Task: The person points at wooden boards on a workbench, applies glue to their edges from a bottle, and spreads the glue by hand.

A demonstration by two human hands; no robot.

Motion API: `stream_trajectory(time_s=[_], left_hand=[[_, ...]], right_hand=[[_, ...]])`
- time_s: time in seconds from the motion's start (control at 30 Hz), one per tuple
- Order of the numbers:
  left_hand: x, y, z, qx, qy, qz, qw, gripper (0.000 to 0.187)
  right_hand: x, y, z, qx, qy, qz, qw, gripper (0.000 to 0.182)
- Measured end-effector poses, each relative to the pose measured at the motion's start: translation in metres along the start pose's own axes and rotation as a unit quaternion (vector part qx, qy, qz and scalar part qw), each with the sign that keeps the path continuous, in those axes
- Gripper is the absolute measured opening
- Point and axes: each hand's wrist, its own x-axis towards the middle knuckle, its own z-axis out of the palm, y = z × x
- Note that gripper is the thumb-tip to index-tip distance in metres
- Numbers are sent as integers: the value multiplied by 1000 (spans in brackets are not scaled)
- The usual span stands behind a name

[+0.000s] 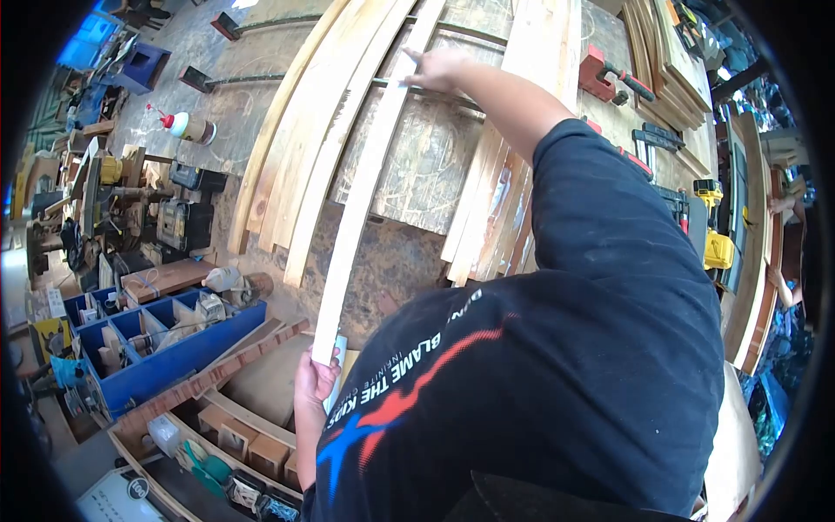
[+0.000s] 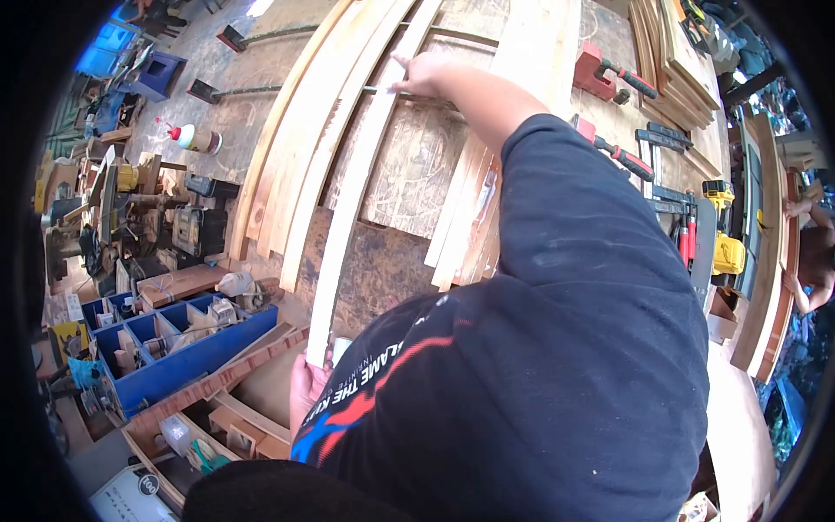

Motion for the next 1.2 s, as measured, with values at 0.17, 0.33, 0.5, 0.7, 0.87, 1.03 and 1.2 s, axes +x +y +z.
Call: stream_trajectory(time_s=[0.17,0.33,0.5,0.7,0.87,1.03,1.2], left_hand=[[-3,0,3,-4,-7,-4,1000,34],[-2,-2,2,1,22,-9,1000,34],[-4,-2,2,6,34,-15,999,33],[-6,2,7,9,37,-14,999,35],[-6,5,3,21,60,-9,998,38],[-4,5,-4,19,66,-5,998,39],[0,9,-3,33,83,-5,996,39]], right_hand=[[-6,-15,-13,-71,-26,-45,996,102],[19,12,4,32,15,33,999,96],[12,3,-5,52,-43,-4,998,101],[3,-3,-8,-34,23,-51,998,105],[14,20,-6,-1,3,118,993,103],[3,15,-7,-17,26,123,992,103],[-1,11,-17,-73,-40,-13,996,110]])
